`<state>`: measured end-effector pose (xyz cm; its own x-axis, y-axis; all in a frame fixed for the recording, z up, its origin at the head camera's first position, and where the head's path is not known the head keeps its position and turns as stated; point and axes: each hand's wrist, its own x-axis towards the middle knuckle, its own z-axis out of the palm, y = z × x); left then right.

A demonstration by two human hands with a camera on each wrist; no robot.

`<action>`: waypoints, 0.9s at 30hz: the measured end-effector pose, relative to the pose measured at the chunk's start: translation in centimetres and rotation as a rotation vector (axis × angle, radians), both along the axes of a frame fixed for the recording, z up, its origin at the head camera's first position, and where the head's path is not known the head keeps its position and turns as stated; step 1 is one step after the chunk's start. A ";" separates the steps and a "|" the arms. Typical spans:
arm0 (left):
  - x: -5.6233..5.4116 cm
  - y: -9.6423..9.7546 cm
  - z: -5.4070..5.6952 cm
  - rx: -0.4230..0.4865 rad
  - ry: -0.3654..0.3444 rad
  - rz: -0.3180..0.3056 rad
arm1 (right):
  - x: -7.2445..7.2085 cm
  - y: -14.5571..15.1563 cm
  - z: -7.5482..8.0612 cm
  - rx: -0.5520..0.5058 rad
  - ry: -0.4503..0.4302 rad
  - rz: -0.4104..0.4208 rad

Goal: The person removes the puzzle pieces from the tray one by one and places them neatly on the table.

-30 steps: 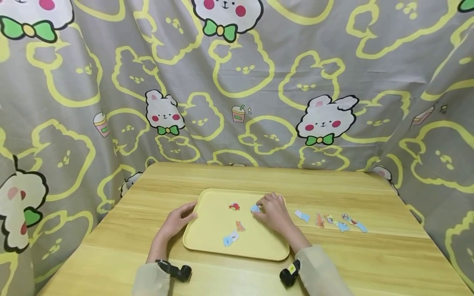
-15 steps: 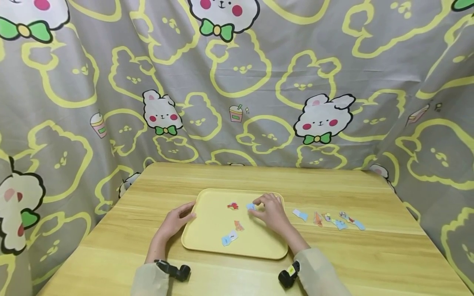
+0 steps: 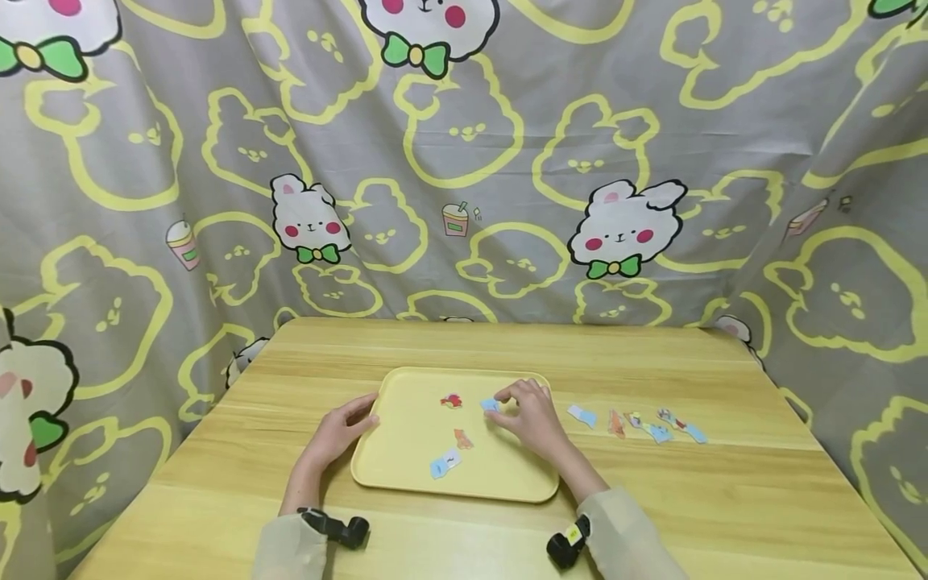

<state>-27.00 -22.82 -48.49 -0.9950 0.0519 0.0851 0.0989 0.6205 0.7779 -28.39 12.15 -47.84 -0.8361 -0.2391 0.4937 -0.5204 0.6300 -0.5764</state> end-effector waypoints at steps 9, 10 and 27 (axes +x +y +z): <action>-0.1 -0.1 -0.2 0.008 -0.006 -0.005 | 0.6 0.8 0.0 0.010 0.017 -0.019; -0.1 -0.1 -0.2 0.011 -0.009 -0.004 | 0.6 0.9 0.0 0.005 0.019 -0.019; 0.0 -0.2 0.0 0.007 -0.005 -0.018 | 2.2 3.5 0.1 -0.005 -0.023 -0.061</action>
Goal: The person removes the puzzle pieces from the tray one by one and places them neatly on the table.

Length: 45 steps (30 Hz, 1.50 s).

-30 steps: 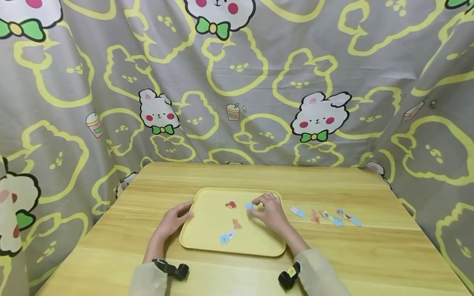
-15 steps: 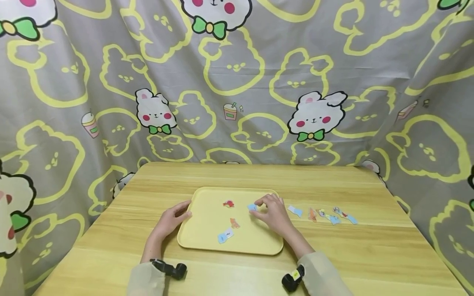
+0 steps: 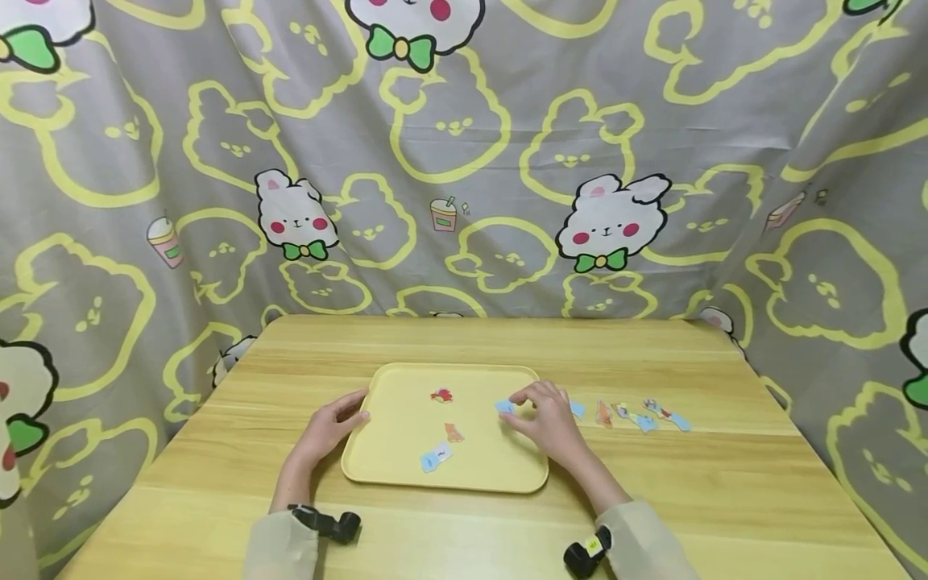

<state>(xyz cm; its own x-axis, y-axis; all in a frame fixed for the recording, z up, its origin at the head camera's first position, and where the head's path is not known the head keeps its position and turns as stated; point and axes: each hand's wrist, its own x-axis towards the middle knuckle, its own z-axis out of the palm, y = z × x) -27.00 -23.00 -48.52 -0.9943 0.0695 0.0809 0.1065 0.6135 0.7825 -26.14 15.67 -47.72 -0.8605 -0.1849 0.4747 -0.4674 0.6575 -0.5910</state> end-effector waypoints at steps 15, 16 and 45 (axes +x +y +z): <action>-0.2 0.0 0.1 -0.005 -0.020 0.004 | 1.6 3.2 -0.8 0.038 0.070 -0.068; -0.2 -0.1 0.1 -0.006 -0.015 0.003 | 1.6 3.4 -0.9 0.039 0.072 -0.070; -0.2 0.1 0.0 0.016 -0.017 -0.001 | 4.3 8.3 -1.1 0.073 -0.050 -0.131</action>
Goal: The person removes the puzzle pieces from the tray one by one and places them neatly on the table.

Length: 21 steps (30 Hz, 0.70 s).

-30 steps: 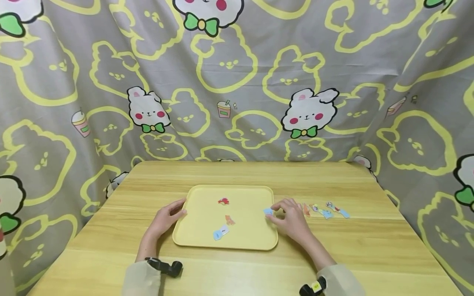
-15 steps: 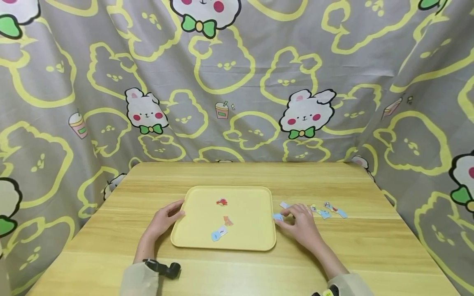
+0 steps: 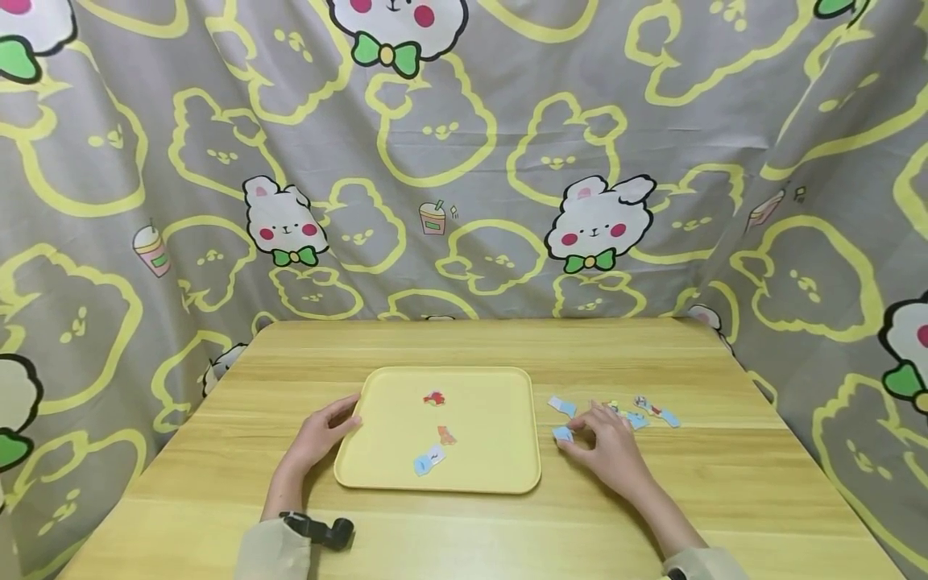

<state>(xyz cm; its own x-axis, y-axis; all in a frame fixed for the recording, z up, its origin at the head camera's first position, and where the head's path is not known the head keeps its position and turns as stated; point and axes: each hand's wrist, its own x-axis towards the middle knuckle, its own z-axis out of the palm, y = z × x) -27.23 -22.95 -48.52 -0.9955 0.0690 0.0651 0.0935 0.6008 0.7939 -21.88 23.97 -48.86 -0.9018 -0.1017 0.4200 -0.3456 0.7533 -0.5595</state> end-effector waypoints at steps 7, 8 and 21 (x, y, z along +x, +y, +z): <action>0.0 0.0 -0.1 0.001 -0.007 0.004 | 0.1 0.2 0.0 0.033 -0.018 0.000; 0.0 0.0 0.0 -0.001 -0.005 0.004 | 0.1 0.3 0.0 0.039 -0.016 0.002; 0.3 0.1 0.2 0.001 0.003 0.013 | 0.4 0.2 0.0 0.094 -0.002 0.019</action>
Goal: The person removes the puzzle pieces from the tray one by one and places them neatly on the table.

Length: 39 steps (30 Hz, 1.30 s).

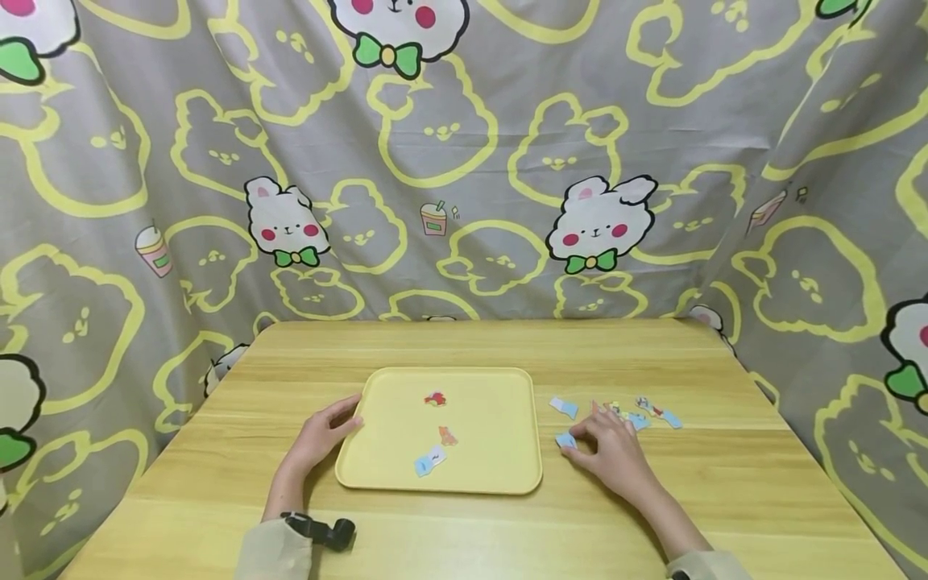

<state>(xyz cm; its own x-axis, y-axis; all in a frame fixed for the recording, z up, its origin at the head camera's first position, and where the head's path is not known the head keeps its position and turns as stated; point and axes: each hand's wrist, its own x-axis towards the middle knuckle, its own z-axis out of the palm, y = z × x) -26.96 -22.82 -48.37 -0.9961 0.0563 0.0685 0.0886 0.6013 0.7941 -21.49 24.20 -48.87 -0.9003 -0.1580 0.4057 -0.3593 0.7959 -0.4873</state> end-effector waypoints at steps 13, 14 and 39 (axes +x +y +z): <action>0.0 0.1 0.0 0.004 0.004 -0.011 | 0.2 0.0 0.1 0.058 0.007 -0.025; 0.0 0.1 0.0 0.006 0.003 -0.011 | 0.2 0.0 0.1 0.059 0.005 -0.027; 0.1 -0.1 -0.2 0.002 0.013 -0.005 | 0.1 0.0 -0.4 0.064 0.029 -0.018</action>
